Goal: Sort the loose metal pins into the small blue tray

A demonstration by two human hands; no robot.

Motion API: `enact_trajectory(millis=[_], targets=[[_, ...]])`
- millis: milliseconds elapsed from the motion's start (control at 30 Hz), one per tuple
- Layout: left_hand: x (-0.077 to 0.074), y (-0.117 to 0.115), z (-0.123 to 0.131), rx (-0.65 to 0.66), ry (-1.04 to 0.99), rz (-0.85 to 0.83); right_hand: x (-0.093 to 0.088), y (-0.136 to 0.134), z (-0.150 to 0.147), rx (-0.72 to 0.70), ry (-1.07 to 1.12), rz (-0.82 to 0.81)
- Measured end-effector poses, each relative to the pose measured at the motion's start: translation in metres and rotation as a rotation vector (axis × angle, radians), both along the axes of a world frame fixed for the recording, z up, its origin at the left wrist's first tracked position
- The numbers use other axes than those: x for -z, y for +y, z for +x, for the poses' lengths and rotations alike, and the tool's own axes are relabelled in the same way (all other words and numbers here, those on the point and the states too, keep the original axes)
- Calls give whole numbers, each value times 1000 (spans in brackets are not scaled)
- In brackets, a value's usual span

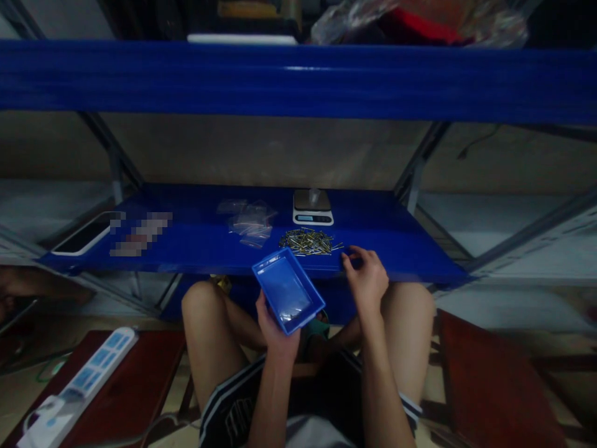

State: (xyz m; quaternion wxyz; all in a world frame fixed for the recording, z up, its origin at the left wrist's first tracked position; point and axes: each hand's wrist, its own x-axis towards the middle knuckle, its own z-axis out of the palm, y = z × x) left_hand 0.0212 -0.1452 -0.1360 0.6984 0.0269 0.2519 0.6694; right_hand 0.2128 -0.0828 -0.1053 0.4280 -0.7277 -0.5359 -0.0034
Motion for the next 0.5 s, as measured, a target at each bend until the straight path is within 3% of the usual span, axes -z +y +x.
enact_trajectory(millis=[133,300,500], targets=[[1,-2,2,4,-25,-26,-9,17,11,-16,-32,-100],[-2,-1,4,-19,-82,-58,-5,22,19,-59,-26,-89],[-18,-3,7,-83,-109,-149,-4,18,15,-99,-36,-73]])
